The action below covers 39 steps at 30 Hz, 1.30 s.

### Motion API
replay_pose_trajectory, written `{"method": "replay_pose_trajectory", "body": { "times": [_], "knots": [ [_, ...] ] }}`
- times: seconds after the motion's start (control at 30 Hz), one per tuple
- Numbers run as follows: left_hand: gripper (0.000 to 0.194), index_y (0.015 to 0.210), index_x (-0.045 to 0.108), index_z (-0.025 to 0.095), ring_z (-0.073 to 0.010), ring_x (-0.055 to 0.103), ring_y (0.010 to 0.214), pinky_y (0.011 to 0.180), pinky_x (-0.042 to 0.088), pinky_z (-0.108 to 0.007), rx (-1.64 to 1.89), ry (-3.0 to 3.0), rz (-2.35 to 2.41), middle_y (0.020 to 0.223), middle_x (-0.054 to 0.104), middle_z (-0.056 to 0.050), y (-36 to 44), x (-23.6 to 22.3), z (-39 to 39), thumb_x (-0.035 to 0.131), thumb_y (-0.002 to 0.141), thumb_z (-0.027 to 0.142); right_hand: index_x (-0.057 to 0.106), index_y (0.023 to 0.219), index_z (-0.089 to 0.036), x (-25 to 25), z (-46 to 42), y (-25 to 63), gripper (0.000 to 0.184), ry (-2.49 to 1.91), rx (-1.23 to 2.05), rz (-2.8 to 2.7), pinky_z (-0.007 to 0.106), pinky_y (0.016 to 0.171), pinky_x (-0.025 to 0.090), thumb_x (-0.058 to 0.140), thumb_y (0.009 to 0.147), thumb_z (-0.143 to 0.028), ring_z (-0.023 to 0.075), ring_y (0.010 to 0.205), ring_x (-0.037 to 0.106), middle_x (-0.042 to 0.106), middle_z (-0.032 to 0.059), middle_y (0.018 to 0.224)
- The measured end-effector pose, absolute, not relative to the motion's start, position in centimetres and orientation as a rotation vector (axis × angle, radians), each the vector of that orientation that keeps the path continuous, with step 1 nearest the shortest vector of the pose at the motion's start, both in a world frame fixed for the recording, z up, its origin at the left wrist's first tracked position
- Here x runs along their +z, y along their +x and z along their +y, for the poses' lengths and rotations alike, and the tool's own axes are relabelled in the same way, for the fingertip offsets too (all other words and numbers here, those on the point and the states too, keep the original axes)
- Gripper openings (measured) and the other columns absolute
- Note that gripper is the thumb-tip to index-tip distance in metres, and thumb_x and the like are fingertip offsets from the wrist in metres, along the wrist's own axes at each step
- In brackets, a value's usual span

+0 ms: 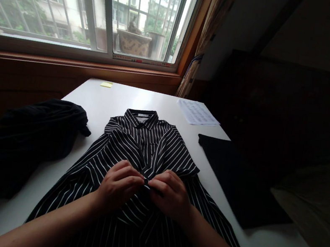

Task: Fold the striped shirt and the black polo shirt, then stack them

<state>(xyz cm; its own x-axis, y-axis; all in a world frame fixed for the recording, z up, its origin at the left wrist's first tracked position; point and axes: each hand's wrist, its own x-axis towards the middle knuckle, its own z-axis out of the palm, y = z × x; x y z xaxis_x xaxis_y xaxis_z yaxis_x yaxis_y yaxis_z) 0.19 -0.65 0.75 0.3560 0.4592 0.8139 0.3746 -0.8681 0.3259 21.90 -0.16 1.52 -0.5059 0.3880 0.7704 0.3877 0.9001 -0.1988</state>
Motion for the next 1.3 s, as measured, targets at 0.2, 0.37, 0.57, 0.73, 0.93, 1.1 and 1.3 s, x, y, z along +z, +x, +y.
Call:
{"method": "replay_pose_trajectory", "body": {
  "times": [0.2,0.37,0.57,0.73,0.93,1.1,1.3],
  "knots": [
    [0.013,0.092,0.066,0.021,-0.0151,0.061,0.075,0.069,0.051,-0.032,1.572,2.506,0.78,0.09,0.073,-0.003,0.13,0.91,-0.53,0.064,0.09,0.009,0.063,0.11,-0.022,1.88,-0.3,21.92,0.023,-0.548,0.046,-2.148,0.035,0.074,0.055,0.067,0.087,-0.018,0.0174,0.079,0.065,0.071,0.0044,0.09],
    [0.013,0.092,0.066,0.022,-0.0152,0.061,0.076,0.07,0.051,-0.033,1.548,2.491,0.795,0.09,0.072,-0.003,0.06,0.85,-0.51,0.06,0.093,0.011,0.064,0.112,-0.022,1.73,-0.4,22.11,0.021,-0.572,0.207,-2.107,0.034,0.073,0.056,0.058,0.092,-0.017,0.0172,0.082,0.066,0.071,0.0052,0.093],
    [0.013,0.093,0.067,0.021,-0.0158,0.06,0.078,0.071,0.051,-0.033,1.529,2.501,0.774,0.091,0.072,-0.003,-0.03,0.63,-0.36,0.062,0.091,0.009,0.065,0.113,-0.023,1.08,-0.1,22.1,0.026,-0.605,0.246,-2.065,0.032,0.073,0.057,0.064,0.09,-0.011,0.0156,0.079,0.066,0.071,0.0032,0.09],
    [0.012,0.093,0.067,0.022,-0.0157,0.06,0.076,0.07,0.052,-0.032,1.527,2.512,0.776,0.09,0.072,-0.003,-0.01,0.65,-0.36,0.06,0.093,0.012,0.066,0.117,-0.024,1.31,-0.07,22.11,0.03,-0.573,0.227,-2.111,0.031,0.074,0.057,0.061,0.091,-0.011,0.015,0.079,0.067,0.072,0.0029,0.091],
    [0.013,0.092,0.066,0.021,-0.0157,0.059,0.076,0.069,0.052,-0.032,1.567,2.491,0.759,0.089,0.072,-0.003,0.05,0.84,-0.41,0.061,0.092,0.01,0.066,0.117,-0.025,1.69,-0.09,21.93,0.031,-0.572,0.177,-2.121,0.03,0.073,0.058,0.062,0.089,-0.012,0.0151,0.079,0.068,0.073,0.0028,0.091],
    [0.012,0.092,0.066,0.021,-0.016,0.059,0.076,0.068,0.051,-0.032,1.591,2.495,0.741,0.089,0.072,-0.003,0.01,0.98,-0.46,0.063,0.09,0.01,0.066,0.118,-0.023,1.75,-0.11,21.95,0.031,-0.561,0.189,-2.123,0.031,0.074,0.058,0.068,0.088,-0.017,0.0163,0.081,0.069,0.073,0.0041,0.093],
    [0.013,0.092,0.066,0.021,-0.0161,0.058,0.076,0.068,0.052,-0.032,1.597,2.484,0.738,0.089,0.072,-0.003,0.03,0.96,-0.51,0.065,0.089,0.008,0.066,0.118,-0.022,1.83,-0.1,22.06,0.032,-0.549,0.207,-2.122,0.032,0.074,0.059,0.072,0.087,-0.025,0.0168,0.081,0.069,0.073,0.0047,0.092]
  ]
}}
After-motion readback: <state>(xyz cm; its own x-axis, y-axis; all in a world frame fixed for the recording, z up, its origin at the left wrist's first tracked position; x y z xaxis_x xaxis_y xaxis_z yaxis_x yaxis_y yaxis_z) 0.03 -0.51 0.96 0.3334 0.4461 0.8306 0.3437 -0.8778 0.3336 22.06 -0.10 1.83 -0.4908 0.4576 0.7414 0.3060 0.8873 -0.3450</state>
